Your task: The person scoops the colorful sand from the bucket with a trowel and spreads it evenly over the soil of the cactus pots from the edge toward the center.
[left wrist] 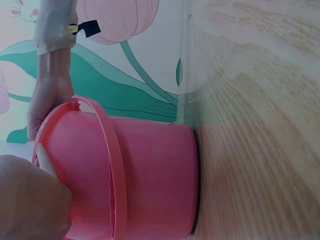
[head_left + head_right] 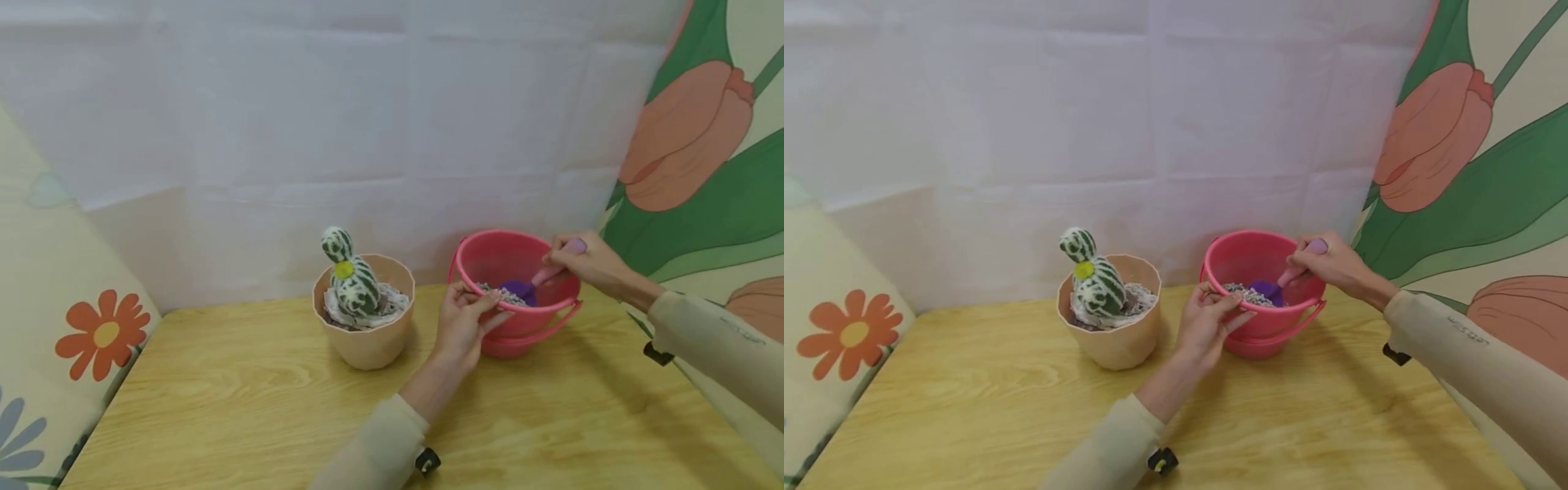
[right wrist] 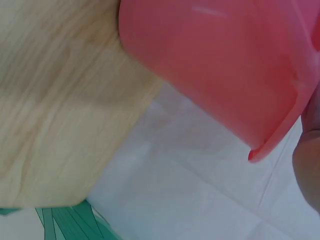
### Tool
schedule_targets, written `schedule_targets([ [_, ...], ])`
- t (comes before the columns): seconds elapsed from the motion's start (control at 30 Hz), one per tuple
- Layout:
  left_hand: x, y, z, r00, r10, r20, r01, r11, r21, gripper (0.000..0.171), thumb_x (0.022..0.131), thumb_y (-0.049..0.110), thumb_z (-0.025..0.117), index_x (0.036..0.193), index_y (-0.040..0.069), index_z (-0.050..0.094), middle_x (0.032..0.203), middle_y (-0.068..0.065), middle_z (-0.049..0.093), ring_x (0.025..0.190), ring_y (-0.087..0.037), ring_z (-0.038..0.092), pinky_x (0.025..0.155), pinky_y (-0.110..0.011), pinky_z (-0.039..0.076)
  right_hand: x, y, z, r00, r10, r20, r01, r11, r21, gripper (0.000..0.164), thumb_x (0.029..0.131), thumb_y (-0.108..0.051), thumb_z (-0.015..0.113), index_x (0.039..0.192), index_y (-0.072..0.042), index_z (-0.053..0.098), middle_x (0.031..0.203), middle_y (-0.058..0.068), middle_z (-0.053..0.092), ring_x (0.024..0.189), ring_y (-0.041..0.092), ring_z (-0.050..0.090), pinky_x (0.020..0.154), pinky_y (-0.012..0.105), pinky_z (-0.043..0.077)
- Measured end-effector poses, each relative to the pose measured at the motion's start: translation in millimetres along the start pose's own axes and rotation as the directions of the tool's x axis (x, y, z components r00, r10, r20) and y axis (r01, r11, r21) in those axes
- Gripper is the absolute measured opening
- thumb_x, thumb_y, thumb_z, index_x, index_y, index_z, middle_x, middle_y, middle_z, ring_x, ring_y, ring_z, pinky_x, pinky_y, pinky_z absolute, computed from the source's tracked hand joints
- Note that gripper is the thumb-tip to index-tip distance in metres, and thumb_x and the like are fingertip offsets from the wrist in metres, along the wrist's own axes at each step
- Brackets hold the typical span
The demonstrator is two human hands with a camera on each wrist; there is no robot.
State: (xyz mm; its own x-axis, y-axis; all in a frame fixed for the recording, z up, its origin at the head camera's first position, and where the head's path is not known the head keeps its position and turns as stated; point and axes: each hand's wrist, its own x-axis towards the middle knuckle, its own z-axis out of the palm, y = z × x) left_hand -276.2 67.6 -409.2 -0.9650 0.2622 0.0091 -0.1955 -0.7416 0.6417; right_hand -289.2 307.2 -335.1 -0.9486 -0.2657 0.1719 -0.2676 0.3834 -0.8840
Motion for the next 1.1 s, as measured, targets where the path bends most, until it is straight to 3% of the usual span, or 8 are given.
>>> schedule_targets([
  [0.13,0.0,-1.4,0.8,1.0,-0.005,0.0,0.005,1.0,0.001,0.032,0.088,-0.016,0.065,0.112,0.0,0.051,0.104,-0.019,0.056,0.096,-0.032,0.066,0.083,-0.049,0.06,-1,0,-2,1.0,0.017,-0.019,-0.017,1.0,0.013,0.027,0.104,-0.01,0.056,0.093,0.014,0.061,0.087,0.025,0.072,0.083,0.035,0.074,0.074,0.039,0.062],
  [0.27,-1.1,-1.7,0.0,1.0,-0.008,0.007,0.008,1.0,0.001,0.035,0.088,-0.016,0.066,0.115,-0.002,0.05,0.107,-0.02,0.057,0.097,-0.033,0.067,0.084,-0.048,0.06,0,-8,-2,0.992,0.031,-0.125,-0.029,0.999,0.018,0.027,0.104,-0.01,0.057,0.094,0.015,0.061,0.09,0.024,0.073,0.085,0.032,0.074,0.076,0.035,0.062],
  [0.4,-0.3,-2.8,-0.9,1.0,-0.002,0.029,0.002,1.0,-0.007,0.034,0.088,-0.015,0.066,0.114,-0.001,0.051,0.107,-0.021,0.057,0.094,-0.03,0.067,0.084,-0.05,0.06,4,-23,-5,0.966,-0.066,-0.25,0.004,0.971,-0.239,0.023,0.101,-0.017,0.062,0.091,0.004,0.066,0.085,0.015,0.075,0.076,0.025,0.072,0.061,0.03,0.058],
  [0.5,0.6,-2.7,-2.1,0.999,0.008,0.044,-0.008,1.0,-0.012,0.031,0.089,-0.016,0.066,0.111,0.001,0.052,0.103,-0.019,0.059,0.09,-0.026,0.067,0.084,-0.051,0.06,10,-27,-7,0.946,-0.149,-0.289,-0.005,0.881,-0.472,0.016,0.095,-0.021,0.068,0.086,-0.008,0.07,0.078,0.006,0.074,0.064,0.02,0.064,0.045,0.029,0.045],
  [0.6,1.0,-2.7,-3.2,0.999,0.02,0.048,-0.02,1.0,-0.015,0.03,0.088,-0.016,0.065,0.109,0.002,0.052,0.1,-0.017,0.06,0.087,-0.025,0.067,0.083,-0.051,0.06,18,-20,-6,0.947,-0.185,-0.261,0.017,0.843,-0.537,0.014,0.093,-0.018,0.071,0.084,-0.008,0.071,0.078,0.005,0.072,0.062,0.018,0.062,0.046,0.027,0.047],
  [0.77,1.6,-4.7,-2.5,0.999,0.026,0.043,-0.025,0.999,-0.023,0.029,0.088,-0.016,0.066,0.107,0.001,0.052,0.095,-0.014,0.06,0.086,-0.024,0.068,0.083,-0.051,0.06,27,-1,-3,0.966,-0.18,-0.188,0.055,0.848,-0.528,0.016,0.092,-0.018,0.077,0.085,-0.004,0.074,0.077,0.006,0.073,0.069,0.017,0.067,0.053,0.022,0.052],
  [0.97,-0.6,-9.0,-2.5,0.999,0.021,0.05,-0.019,0.999,-0.032,0.029,0.088,-0.016,0.067,0.105,0.002,0.052,0.092,-0.013,0.059,0.087,-0.025,0.069,0.083,-0.052,0.059,30,8,4,0.987,-0.083,-0.136,0.007,0.874,-0.487,0.024,0.09,-0.026,0.081,0.095,-0.003,0.074,0.084,0.005,0.074,0.076,0.019,0.07,0.062,0.025,0.056],
  [1.1,0.0,-8.5,-1.8,0.998,0.021,0.067,-0.019,0.999,-0.032,0.029,0.088,-0.015,0.068,0.104,0.003,0.052,0.093,-0.013,0.06,0.088,-0.026,0.069,0.083,-0.052,0.059,33,5,5,0.994,-0.037,-0.1,-0.018,0.867,-0.498,0.027,0.09,-0.03,0.081,0.098,-0.005,0.076,0.087,0.004,0.074,0.082,0.02,0.069,0.07,0.03,0.057],
])
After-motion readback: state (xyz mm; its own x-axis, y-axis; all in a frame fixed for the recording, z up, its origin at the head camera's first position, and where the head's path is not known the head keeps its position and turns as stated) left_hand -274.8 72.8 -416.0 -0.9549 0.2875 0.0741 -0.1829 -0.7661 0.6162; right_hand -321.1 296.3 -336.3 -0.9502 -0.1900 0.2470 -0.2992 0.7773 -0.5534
